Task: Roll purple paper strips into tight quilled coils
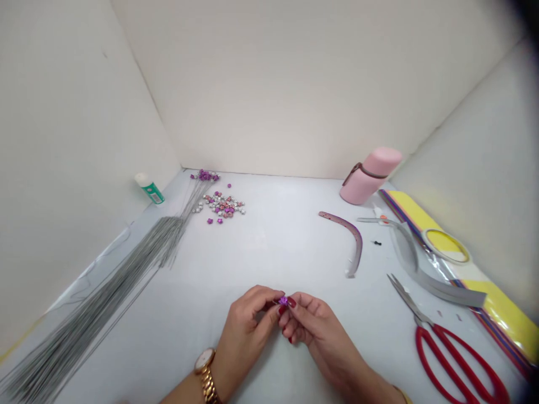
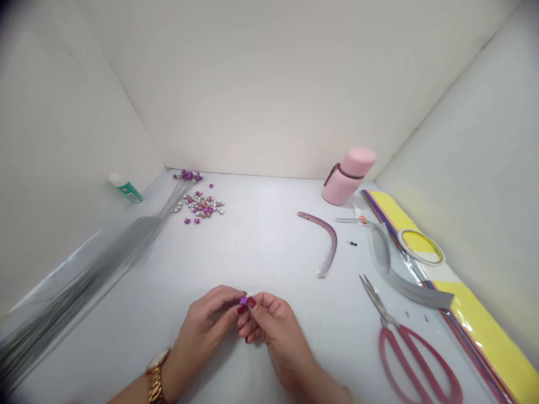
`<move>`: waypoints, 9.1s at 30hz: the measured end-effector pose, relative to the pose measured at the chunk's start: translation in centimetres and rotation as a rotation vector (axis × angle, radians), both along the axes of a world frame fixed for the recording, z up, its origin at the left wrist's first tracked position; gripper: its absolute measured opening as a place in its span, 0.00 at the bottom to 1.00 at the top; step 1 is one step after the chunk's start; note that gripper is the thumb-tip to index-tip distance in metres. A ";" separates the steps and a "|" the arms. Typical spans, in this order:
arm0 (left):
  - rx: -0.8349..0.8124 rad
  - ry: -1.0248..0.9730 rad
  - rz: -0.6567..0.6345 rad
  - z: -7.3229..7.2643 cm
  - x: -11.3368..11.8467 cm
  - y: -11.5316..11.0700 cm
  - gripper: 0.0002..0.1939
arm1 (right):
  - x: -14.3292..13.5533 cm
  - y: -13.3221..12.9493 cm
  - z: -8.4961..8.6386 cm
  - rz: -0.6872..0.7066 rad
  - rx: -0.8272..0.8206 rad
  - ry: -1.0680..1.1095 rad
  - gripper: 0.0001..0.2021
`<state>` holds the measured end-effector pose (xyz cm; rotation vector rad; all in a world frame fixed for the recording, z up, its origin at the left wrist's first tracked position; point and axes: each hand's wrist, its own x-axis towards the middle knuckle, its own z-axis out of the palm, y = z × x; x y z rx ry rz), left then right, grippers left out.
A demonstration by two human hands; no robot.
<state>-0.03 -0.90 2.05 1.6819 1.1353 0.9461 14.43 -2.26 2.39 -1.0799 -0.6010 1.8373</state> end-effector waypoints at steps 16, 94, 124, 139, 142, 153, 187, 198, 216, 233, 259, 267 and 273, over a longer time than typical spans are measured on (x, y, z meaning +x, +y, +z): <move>0.030 0.008 -0.035 0.3 0.3 -0.5 0.09 | -0.5 -0.5 -0.5 0.038 0.086 -0.083 0.15; -0.527 -0.495 -0.104 -0.7 1.2 -1.2 0.19 | 0.2 -1.0 -0.1 0.067 0.328 0.002 0.13; -0.764 -1.144 0.163 -0.7 -1.4 1.6 0.06 | 5.3 2.6 -0.9 -0.285 0.165 0.232 0.06; -0.793 -1.195 0.129 -0.5 -1.9 1.5 0.09 | 8.1 3.6 0.0 -0.445 0.342 0.121 0.11; -0.807 -1.178 0.125 -0.8 -2.1 1.6 0.08 | 9.4 3.8 0.5 -0.416 0.355 -0.033 0.11; -0.827 -1.063 0.095 -1.0 -1.1 0.8 0.08 | 9.1 3.8 -1.9 -0.398 0.421 -0.845 0.14; -0.311 -0.428 -0.204 0.8 1.0 -2.5 0.14 | 1.4 -1.1 0.3 -0.082 0.285 -0.276 0.13; -0.447 -0.723 0.196 0.1 0.6 -1.6 0.13 | 0.9 -1.7 -0.3 0.269 0.679 -0.881 0.09; 0.069 -0.086 0.044 -0.1 -0.2 -1.9 0.09 | 2.3 -1.1 -0.6 -0.027 0.708 -0.970 0.09; -0.315 -0.155 0.031 0.3 1.4 -2.5 0.09 | 0.7 -1.7 -0.3 -0.157 0.403 -0.427 0.06; -0.458 -0.419 0.317 0.5 0.0 -0.7 0.08 | 0.5 -1.7 0.2 0.110 0.262 -0.266 0.10; -0.507 -0.522 0.235 -0.2 0.0 -0.7 0.11 | 1.0 -1.7 0.3 0.188 0.435 -0.387 0.04; -0.441 -0.353 0.270 -0.4 -0.1 -0.3 0.09 | 1.6 -1.5 0.2 -0.018 0.534 -0.405 0.05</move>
